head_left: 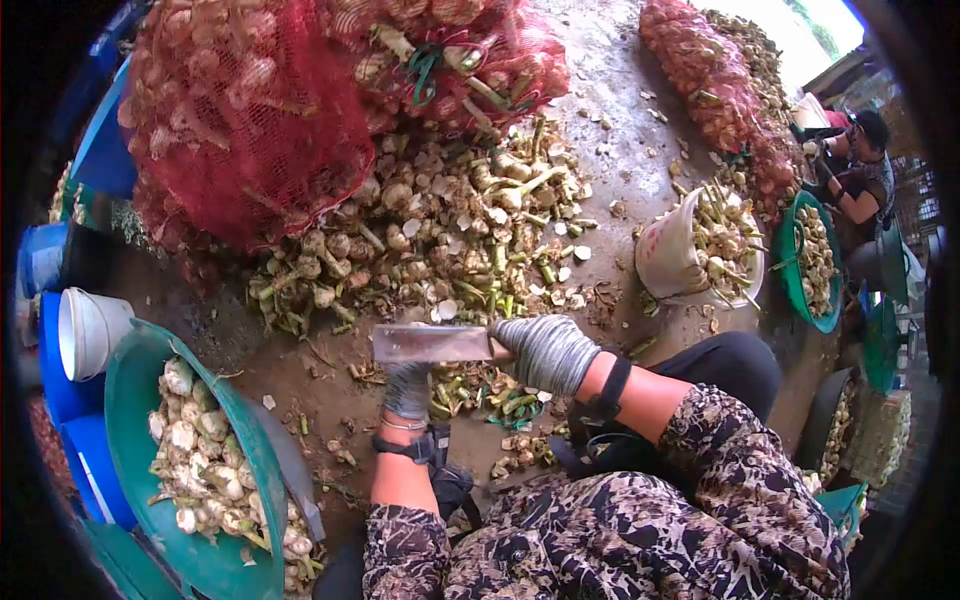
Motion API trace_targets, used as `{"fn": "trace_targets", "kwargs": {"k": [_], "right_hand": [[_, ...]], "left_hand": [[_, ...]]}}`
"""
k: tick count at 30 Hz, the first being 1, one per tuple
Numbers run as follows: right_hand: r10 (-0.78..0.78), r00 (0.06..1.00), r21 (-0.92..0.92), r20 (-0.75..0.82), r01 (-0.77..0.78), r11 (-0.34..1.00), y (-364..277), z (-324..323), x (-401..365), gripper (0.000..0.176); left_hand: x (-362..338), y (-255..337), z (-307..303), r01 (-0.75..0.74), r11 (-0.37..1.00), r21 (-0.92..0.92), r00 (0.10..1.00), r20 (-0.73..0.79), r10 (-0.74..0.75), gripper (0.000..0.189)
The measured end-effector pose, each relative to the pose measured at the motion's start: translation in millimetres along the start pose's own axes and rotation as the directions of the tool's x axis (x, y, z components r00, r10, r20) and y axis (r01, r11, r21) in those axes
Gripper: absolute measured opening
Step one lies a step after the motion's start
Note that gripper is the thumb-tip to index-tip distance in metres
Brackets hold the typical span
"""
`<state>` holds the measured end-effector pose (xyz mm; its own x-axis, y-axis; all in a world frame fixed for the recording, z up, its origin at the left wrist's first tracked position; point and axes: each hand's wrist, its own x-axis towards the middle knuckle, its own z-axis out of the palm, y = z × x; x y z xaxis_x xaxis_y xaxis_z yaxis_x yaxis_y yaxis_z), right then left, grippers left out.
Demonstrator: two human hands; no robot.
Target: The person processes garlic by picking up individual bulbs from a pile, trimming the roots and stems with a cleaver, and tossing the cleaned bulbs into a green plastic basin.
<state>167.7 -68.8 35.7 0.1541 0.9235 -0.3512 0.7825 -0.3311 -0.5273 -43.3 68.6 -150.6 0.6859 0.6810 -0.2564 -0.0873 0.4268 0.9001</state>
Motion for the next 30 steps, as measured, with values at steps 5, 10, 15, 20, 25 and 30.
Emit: {"fn": "trace_targets", "kwargs": {"k": [5,10,15,20,25,30], "right_hand": [[-0.172,0.983,-0.015,-0.069,0.171,0.985,0.0,-4.5,-22.5,0.018],[-0.180,0.981,-0.065,-0.070,0.175,0.982,1.6,-10.0,-38.8,0.017],[-0.176,0.982,-0.049,-0.063,0.174,0.984,2.6,-18.9,-52.8,0.016],[-0.191,0.979,-0.032,-0.069,0.189,0.981,15.4,-14.1,-56.1,0.013],[-0.212,0.972,-0.023,-0.105,0.211,0.977,35.1,-7.2,-54.3,0.012],[0.063,0.992,-0.049,-0.114,-0.069,0.996,91.9,18.7,-31.6,0.017]], "left_hand": [[-18.4,-18.5,0.4,-0.227,0.758,0.611,0.969,0.061,0.240,0.058],[-19.5,-30.4,-1.0,-0.314,0.513,0.799,0.921,0.127,0.367,0.053],[-26.5,-40.7,-4.3,-0.293,0.569,0.768,0.945,0.142,0.295,0.051],[-54.0,51.8,65.9,-0.281,0.429,0.859,0.943,0.162,0.292,0.046],[-51.9,38.6,67.4,-0.342,0.553,0.760,0.934,0.212,0.286,0.037],[-80.9,125.3,151.7,0.009,0.868,0.497,0.999,-0.036,0.010,0.039]]}}
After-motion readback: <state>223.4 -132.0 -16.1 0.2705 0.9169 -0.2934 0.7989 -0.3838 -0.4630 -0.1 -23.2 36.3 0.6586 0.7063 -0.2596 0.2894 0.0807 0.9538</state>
